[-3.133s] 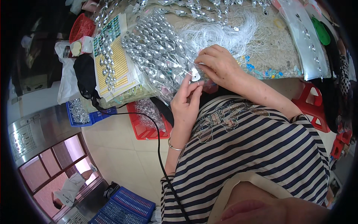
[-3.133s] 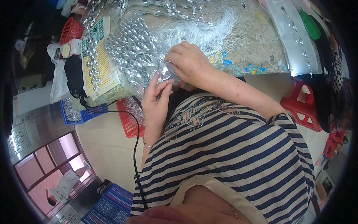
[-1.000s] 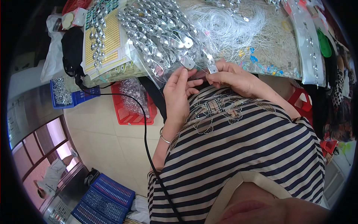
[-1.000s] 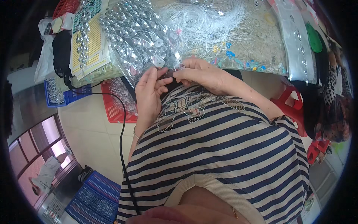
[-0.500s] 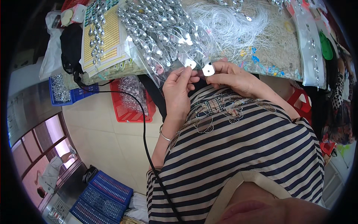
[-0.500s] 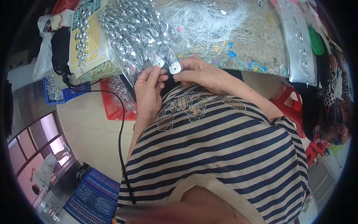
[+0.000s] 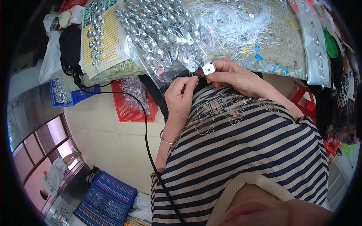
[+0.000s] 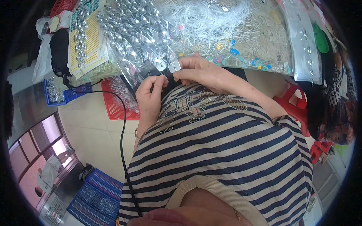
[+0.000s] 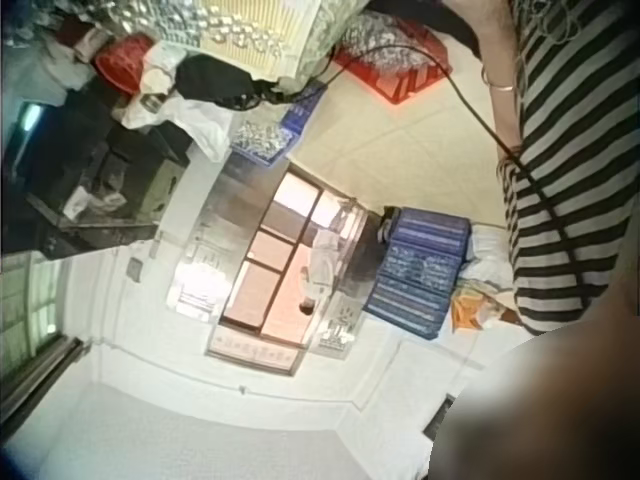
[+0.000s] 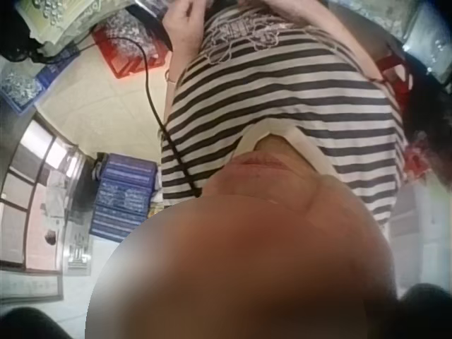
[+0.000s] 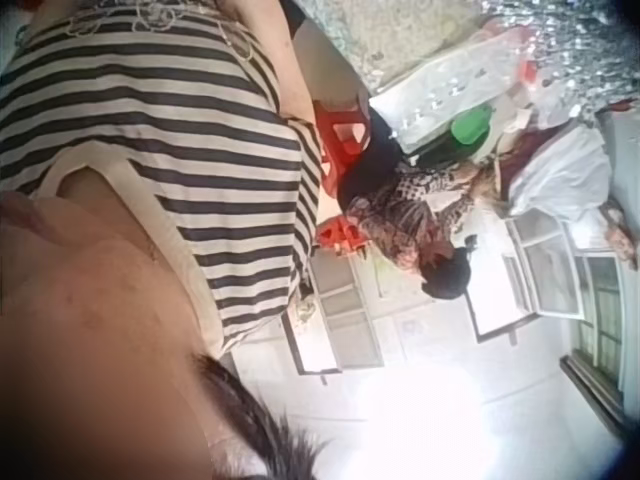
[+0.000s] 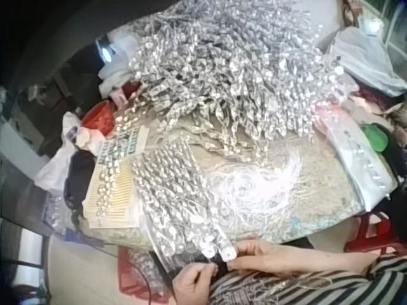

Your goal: Packaging silver fringe-like tinsel decorations into clear plastic bags.

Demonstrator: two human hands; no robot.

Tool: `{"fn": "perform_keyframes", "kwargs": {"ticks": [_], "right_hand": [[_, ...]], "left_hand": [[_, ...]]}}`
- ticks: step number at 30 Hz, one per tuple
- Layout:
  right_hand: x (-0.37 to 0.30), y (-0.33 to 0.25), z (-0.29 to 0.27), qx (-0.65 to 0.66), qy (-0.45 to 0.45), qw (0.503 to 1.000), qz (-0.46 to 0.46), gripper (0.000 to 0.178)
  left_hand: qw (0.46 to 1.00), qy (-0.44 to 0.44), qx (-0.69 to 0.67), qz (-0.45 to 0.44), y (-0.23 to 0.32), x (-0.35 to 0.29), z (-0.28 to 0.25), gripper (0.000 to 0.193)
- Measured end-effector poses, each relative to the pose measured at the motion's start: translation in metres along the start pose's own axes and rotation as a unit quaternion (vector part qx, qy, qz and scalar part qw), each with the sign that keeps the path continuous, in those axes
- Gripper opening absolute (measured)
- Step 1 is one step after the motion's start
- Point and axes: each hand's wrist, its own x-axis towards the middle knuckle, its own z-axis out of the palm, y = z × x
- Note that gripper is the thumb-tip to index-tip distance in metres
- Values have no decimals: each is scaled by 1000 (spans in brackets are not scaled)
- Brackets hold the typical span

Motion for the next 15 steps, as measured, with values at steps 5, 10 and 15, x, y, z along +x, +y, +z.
{"fn": "perform_keyframes", "kwargs": {"ticks": [5, 10, 15], "right_hand": [[-4, -4, 4, -4, -4, 1000, -8, 17], [-3, 0, 1, -21, -20, 1000, -6, 19], [-5, 1, 0, -2, -21, 1000, 1, 19]], "left_hand": [[985, 43, -97, -137, 8, 0, 10, 32], [973, 51, -161, -158, 21, 14, 21, 36], [970, 89, -173, -143, 14, 15, 22, 15]]}}
